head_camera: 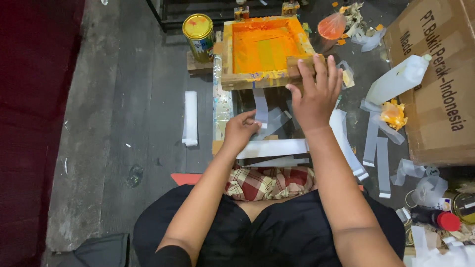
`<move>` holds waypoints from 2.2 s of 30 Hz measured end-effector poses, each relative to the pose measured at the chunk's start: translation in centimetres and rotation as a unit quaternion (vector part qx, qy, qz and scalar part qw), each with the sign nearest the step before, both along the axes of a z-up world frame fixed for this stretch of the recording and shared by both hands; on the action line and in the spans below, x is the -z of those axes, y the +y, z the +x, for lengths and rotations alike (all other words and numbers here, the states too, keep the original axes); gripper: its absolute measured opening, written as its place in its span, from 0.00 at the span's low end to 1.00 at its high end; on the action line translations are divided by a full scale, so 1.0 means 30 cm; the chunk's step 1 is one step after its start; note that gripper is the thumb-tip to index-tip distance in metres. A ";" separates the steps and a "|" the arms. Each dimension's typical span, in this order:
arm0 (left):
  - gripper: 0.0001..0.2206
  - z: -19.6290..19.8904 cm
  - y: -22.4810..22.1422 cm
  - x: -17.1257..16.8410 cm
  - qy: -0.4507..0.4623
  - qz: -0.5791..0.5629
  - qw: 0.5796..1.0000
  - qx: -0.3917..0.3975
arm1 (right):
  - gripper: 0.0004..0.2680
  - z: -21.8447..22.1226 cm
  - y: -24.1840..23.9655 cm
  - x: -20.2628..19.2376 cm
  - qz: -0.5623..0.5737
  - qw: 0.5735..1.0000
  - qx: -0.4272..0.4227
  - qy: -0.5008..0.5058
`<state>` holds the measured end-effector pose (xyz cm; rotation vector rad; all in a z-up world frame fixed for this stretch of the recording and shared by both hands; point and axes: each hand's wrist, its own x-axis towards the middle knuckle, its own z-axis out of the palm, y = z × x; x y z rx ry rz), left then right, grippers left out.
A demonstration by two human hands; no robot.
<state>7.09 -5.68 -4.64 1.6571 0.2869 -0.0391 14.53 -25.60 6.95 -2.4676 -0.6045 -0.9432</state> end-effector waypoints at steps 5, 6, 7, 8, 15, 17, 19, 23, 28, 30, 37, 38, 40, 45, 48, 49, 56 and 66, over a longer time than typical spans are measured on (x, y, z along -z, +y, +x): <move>0.26 0.062 -0.034 0.079 0.001 0.035 0.999 -0.025 | 0.25 -0.002 -0.003 0.007 0.001 1.000 0.018 0.010; 0.29 0.065 -0.033 0.097 0.018 0.148 0.989 0.000 | 0.25 -0.002 -0.003 0.010 0.013 1.000 0.017 0.019; 0.29 0.037 -0.047 0.026 0.020 0.147 0.989 0.002 | 0.25 0.001 -0.005 0.012 0.012 1.000 0.018 0.022; 0.27 0.010 -0.060 -0.044 -0.021 0.321 0.946 0.043 | 0.24 0.004 -0.007 0.015 0.012 1.000 0.017 0.020; 0.30 -0.034 -0.107 -0.062 -0.110 0.544 0.810 0.189 | 0.23 0.029 -0.013 0.042 0.005 1.000 0.021 -0.006; 0.32 -0.020 -0.105 -0.036 -0.123 0.543 0.807 0.198 | 0.22 0.027 -0.013 0.042 0.003 1.000 0.021 -0.004; 0.34 -0.016 -0.105 -0.020 -0.135 0.542 0.803 0.206 | 0.21 0.019 -0.010 0.047 0.002 1.000 0.020 -0.002; 0.37 0.005 -0.118 -0.013 -0.140 0.537 0.804 0.212 | 0.22 0.020 -0.012 0.052 0.011 1.000 0.018 0.000; 0.38 0.012 -0.116 0.007 -0.154 0.539 0.801 0.211 | 0.22 0.025 -0.015 0.065 0.008 1.000 0.009 -0.011; 0.38 0.012 -0.115 0.003 -0.156 0.527 0.806 0.218 | 0.22 0.027 -0.018 0.068 -0.003 1.000 0.014 -0.018; 0.37 0.007 -0.121 -0.026 -0.165 0.513 0.812 0.224 | 0.22 0.019 -0.012 0.058 0.013 1.000 0.013 0.002; 0.37 0.007 -0.121 -0.032 -0.158 0.515 0.809 0.234 | 0.22 0.018 -0.012 0.056 0.009 1.000 0.011 -0.001; 0.37 0.005 -0.121 -0.045 -0.151 0.517 0.806 0.244 | 0.22 0.017 -0.014 0.057 0.004 1.000 0.008 -0.005; 0.36 0.007 -0.119 -0.041 -0.140 0.507 0.812 0.252 | 0.21 0.020 -0.017 0.066 0.001 1.000 0.006 -0.006; 0.37 0.009 -0.119 -0.026 -0.137 0.514 0.807 0.255 | 0.22 0.022 -0.018 0.065 0.001 1.000 0.009 -0.008; 0.37 0.007 -0.116 -0.027 -0.137 0.514 0.807 0.255 | 0.22 0.017 -0.016 0.059 0.001 1.000 0.009 -0.008; 0.37 0.002 -0.112 -0.023 -0.138 0.482 0.825 0.261 | 0.21 0.012 -0.024 0.065 -0.003 1.000 0.001 0.005; 0.29 -0.060 -0.052 -0.170 -0.175 0.444 0.844 0.243 | 0.21 0.021 -0.047 0.054 -0.036 0.999 -0.021 0.027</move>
